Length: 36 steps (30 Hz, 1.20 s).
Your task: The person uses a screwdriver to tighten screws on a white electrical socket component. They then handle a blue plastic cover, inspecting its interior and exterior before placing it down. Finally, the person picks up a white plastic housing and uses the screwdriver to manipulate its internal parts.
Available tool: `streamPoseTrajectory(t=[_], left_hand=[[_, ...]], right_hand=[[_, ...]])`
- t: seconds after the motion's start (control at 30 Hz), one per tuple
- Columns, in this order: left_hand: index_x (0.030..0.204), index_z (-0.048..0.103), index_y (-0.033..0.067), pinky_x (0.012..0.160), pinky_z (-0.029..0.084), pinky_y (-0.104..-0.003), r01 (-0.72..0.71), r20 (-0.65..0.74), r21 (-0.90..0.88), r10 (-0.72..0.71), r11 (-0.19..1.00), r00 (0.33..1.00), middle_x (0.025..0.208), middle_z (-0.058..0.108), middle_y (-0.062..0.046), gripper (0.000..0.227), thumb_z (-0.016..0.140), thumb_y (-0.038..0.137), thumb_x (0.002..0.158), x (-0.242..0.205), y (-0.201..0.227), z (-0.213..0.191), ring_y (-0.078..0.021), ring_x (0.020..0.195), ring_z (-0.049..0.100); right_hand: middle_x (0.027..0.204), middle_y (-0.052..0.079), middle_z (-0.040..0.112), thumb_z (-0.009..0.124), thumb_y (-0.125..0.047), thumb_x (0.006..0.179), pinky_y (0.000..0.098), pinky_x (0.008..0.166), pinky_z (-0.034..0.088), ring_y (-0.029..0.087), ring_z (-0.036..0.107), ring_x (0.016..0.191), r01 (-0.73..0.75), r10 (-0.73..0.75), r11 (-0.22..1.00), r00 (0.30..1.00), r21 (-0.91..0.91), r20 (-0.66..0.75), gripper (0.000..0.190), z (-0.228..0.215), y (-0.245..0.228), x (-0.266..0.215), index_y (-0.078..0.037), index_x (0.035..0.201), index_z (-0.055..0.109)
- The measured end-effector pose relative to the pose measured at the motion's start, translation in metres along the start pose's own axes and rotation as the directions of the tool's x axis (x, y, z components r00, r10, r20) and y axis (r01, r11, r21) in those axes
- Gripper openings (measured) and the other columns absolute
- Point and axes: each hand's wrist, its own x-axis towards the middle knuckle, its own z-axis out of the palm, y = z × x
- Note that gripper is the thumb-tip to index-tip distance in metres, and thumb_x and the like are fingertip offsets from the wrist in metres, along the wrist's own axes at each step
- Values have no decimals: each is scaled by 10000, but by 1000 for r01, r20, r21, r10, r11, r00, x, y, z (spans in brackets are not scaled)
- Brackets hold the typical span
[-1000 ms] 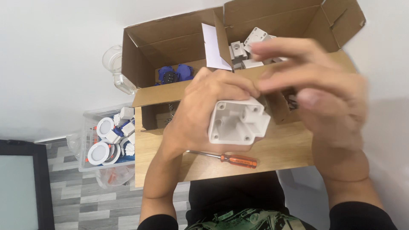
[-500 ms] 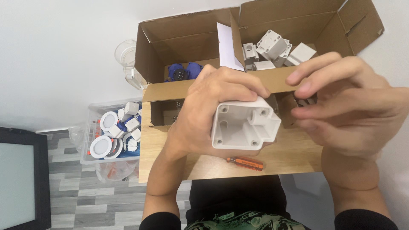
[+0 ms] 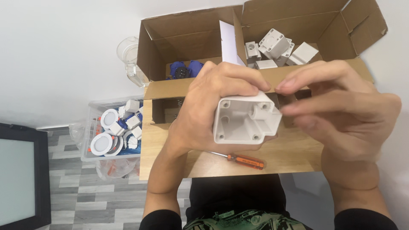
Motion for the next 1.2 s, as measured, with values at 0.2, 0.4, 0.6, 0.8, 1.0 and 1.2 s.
streamPoseTrajectory(t=[0.2, 0.4, 0.6, 0.8, 1.0, 1.2], left_hand=[[1355, 510, 134, 1183, 579, -482, -5, -7, -46, 4, 999, 1000, 1429, 635, -168, 569, 921, 290, 992, -3, 6, 4, -315, 1350, 702], [1341, 565, 133, 1133, 599, -446, 71, -19, -72, -72, 995, 997, 1363, 612, -131, 639, 998, 299, 902, -44, -4, 3, -302, 1301, 654], [1287, 648, 114, 1107, 551, -407, 426, -90, 94, -418, 900, 904, 1331, 652, -104, 723, 1026, 409, 747, -130, -1, -6, -253, 1246, 678], [1116, 720, 86, 915, 545, -414, 455, -353, 219, -365, 863, 862, 1035, 724, -76, 621, 1061, 397, 701, -186, 10, -7, -290, 981, 713], [1137, 744, 116, 951, 541, -385, 517, -397, 139, -431, 844, 810, 1067, 740, -35, 668, 1076, 439, 656, -226, 16, 10, -241, 1011, 674], [1306, 613, 66, 1059, 504, -418, 555, -251, 169, -509, 814, 823, 1293, 682, -108, 757, 998, 471, 796, -244, 19, 38, -319, 1167, 630]], right_hand=[[1239, 251, 620, 600, -68, 1027, 452, 1036, 704, 411, 763, 1144, 164, -164, 986, 986, 28, 0, 127, -25, 29, -13, 2, 980, 696], [1156, 85, 578, 824, -76, 930, 368, 1052, 659, 374, 732, 1177, 191, -191, 981, 982, -18, 5, 146, -39, 37, -33, -110, 977, 690], [1080, 63, 760, 977, -228, 805, 270, 870, 604, 184, 744, 965, 91, -17, 978, 932, -189, 362, 251, 35, 48, -74, -120, 984, 838], [1047, 192, 740, 893, -257, 877, 466, 828, 582, 372, 754, 971, 118, 138, 924, 785, -364, 604, 481, 112, 49, -121, -12, 1273, 773], [1027, 85, 699, 796, -203, 1010, 391, 859, 545, 292, 707, 980, 61, 303, 856, 746, -514, 593, 265, 128, 83, -162, -69, 1238, 779], [1137, 54, 759, 738, -134, 1035, 336, 781, 596, 182, 709, 857, -97, 423, 822, 764, -561, 488, 268, 81, 66, -181, -72, 1289, 794]])
